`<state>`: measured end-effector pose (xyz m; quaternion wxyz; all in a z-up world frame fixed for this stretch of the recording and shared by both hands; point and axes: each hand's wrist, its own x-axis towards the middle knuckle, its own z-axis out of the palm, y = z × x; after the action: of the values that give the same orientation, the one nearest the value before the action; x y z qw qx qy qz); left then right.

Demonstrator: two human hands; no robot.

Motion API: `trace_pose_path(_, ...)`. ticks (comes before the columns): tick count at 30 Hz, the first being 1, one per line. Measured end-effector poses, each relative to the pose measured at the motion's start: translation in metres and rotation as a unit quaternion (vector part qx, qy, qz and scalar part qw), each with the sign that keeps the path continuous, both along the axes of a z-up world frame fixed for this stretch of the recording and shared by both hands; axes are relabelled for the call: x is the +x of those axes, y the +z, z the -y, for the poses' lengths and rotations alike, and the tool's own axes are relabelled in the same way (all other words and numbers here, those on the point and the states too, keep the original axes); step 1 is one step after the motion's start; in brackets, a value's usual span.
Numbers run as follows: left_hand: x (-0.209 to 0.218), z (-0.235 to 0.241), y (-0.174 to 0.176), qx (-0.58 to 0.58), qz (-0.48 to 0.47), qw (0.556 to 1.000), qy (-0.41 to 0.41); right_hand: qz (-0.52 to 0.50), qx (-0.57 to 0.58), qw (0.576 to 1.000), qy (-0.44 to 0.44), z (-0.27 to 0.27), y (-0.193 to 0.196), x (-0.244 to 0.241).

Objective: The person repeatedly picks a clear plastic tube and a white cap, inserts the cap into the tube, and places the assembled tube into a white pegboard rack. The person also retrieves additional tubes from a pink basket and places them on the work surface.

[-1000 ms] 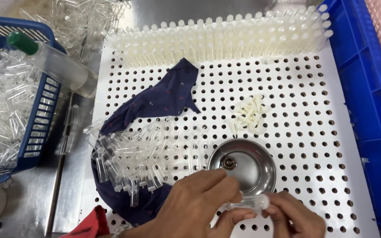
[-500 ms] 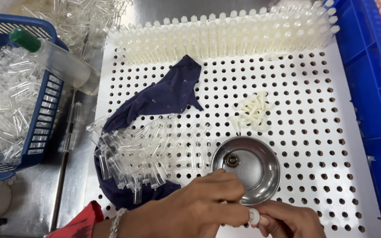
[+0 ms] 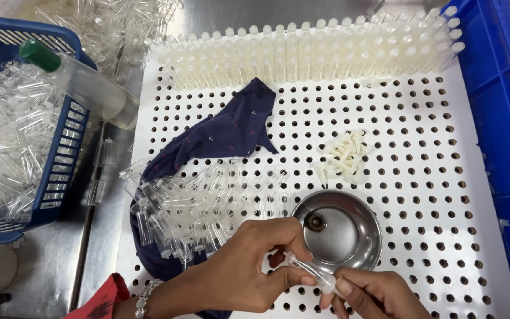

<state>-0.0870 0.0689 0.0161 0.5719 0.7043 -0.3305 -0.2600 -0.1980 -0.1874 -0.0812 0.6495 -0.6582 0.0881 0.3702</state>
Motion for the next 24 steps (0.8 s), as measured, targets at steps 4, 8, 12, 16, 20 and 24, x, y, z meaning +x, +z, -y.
trace_pose_path(4,0.001,-0.003,-0.002,0.043,-0.072,0.996,0.014,0.077,0.028,0.997,-0.008,0.007,-0.013,-0.004)
trace_pose_path(8,-0.001,-0.004,-0.007,0.051,-0.076,0.995,0.028,0.103,-0.068,0.992,0.006,0.006,-0.006,-0.003)
trace_pose_path(12,-0.006,-0.005,-0.012,0.010,-0.040,0.998,0.052,0.157,-0.239,0.958,0.016,-0.005,0.013,-0.004)
trace_pose_path(16,-0.009,-0.005,-0.013,0.003,-0.012,0.999,0.050,0.249,-0.293,0.923,-0.009,-0.007,0.007,-0.009)
trace_pose_path(20,-0.013,-0.004,-0.011,0.012,-0.019,0.998,0.057,0.257,-0.297,0.920,-0.018,-0.006,0.001,-0.013)
trace_pose_path(24,-0.023,0.000,-0.016,-0.040,-0.018,0.994,0.103,0.309,-0.292,0.904,-0.036,-0.007,-0.005,-0.018)
